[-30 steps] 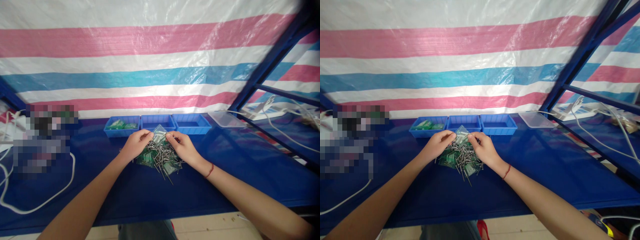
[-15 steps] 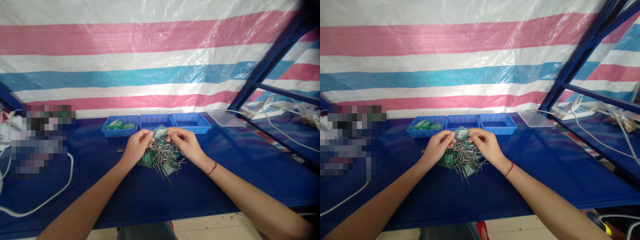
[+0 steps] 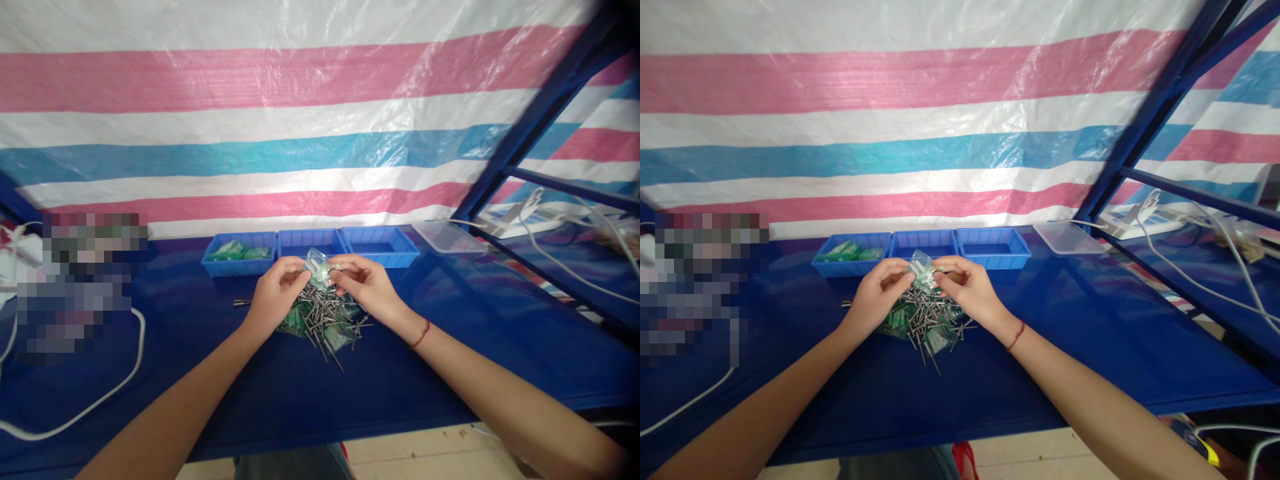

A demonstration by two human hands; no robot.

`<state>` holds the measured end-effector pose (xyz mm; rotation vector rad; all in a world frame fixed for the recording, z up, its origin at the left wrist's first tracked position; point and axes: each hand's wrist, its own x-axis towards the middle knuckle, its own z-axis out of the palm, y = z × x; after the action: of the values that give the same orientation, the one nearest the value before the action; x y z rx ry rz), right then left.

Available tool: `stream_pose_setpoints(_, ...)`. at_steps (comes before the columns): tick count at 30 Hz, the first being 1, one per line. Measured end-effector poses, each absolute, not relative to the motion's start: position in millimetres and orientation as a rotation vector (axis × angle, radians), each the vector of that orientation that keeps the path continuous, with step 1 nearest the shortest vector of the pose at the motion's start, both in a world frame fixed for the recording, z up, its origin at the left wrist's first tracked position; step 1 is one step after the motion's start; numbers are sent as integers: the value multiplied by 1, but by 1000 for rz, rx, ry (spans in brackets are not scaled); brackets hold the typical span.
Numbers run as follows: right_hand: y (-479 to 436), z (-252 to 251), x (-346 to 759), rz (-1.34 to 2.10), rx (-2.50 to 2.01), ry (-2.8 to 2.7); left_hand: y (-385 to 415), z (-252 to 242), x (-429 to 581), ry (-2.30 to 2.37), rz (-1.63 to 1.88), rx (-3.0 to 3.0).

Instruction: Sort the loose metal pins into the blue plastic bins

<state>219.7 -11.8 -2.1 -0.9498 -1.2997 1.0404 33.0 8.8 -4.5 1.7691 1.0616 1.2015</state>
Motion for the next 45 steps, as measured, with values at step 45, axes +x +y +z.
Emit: stream_pose_setpoints(45, -13, -8, 225, 706, -1062, -1613, 57, 22, -37, 2099, 1106, 2441)
